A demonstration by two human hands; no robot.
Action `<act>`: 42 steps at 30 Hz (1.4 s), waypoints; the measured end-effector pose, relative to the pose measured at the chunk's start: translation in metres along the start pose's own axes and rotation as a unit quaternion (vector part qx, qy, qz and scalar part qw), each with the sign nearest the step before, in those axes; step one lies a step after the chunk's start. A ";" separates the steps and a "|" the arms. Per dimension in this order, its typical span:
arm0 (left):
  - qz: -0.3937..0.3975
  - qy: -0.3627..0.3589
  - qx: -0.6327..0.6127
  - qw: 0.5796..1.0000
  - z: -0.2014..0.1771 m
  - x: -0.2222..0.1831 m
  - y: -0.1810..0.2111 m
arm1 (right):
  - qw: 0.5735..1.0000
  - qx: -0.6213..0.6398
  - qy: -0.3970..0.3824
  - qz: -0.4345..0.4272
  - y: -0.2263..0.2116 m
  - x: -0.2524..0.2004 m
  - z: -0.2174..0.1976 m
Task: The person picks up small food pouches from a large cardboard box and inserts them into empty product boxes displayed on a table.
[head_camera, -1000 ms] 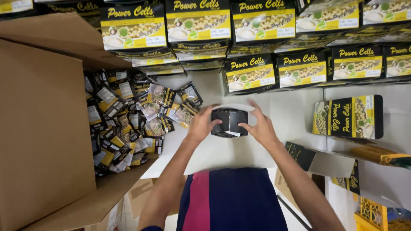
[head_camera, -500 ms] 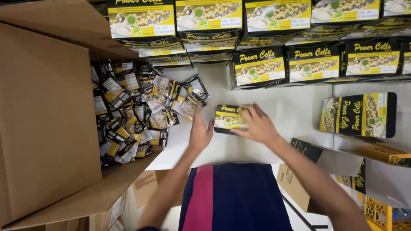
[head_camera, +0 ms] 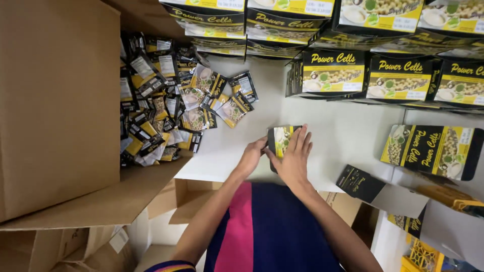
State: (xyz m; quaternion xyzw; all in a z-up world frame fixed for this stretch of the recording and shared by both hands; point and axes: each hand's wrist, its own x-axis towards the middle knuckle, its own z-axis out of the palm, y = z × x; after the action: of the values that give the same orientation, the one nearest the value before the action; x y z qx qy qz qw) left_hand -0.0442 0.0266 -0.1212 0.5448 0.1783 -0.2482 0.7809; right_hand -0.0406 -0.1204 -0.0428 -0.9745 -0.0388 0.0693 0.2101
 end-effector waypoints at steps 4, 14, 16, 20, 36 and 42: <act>-0.052 -0.042 -0.064 0.996 0.000 0.012 -0.042 | 0.998 0.065 0.013 0.003 0.000 -0.001 -0.008; 0.154 0.130 0.133 0.970 0.035 -0.023 0.008 | 0.963 0.264 0.046 0.010 0.009 0.002 -0.032; 0.175 0.170 0.228 0.942 0.037 -0.023 0.018 | 0.973 0.226 0.043 -0.001 0.007 0.006 -0.030; 0.146 0.171 0.272 0.936 0.039 -0.027 0.029 | 0.976 0.215 0.040 0.003 0.006 0.004 -0.026; 0.156 0.087 0.299 0.937 0.018 -0.021 0.026 | 0.991 0.091 0.094 -0.037 0.010 0.010 0.001; 0.172 0.051 0.275 0.944 0.007 -0.011 0.016 | 0.995 0.006 0.079 -0.069 0.004 0.009 -0.005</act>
State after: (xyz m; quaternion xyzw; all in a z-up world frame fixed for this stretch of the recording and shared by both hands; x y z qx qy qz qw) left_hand -0.0438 0.0264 -0.0998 0.7729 0.0465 -0.1213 0.6211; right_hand -0.0306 -0.1250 -0.0411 -0.9707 -0.0885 -0.0219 0.2222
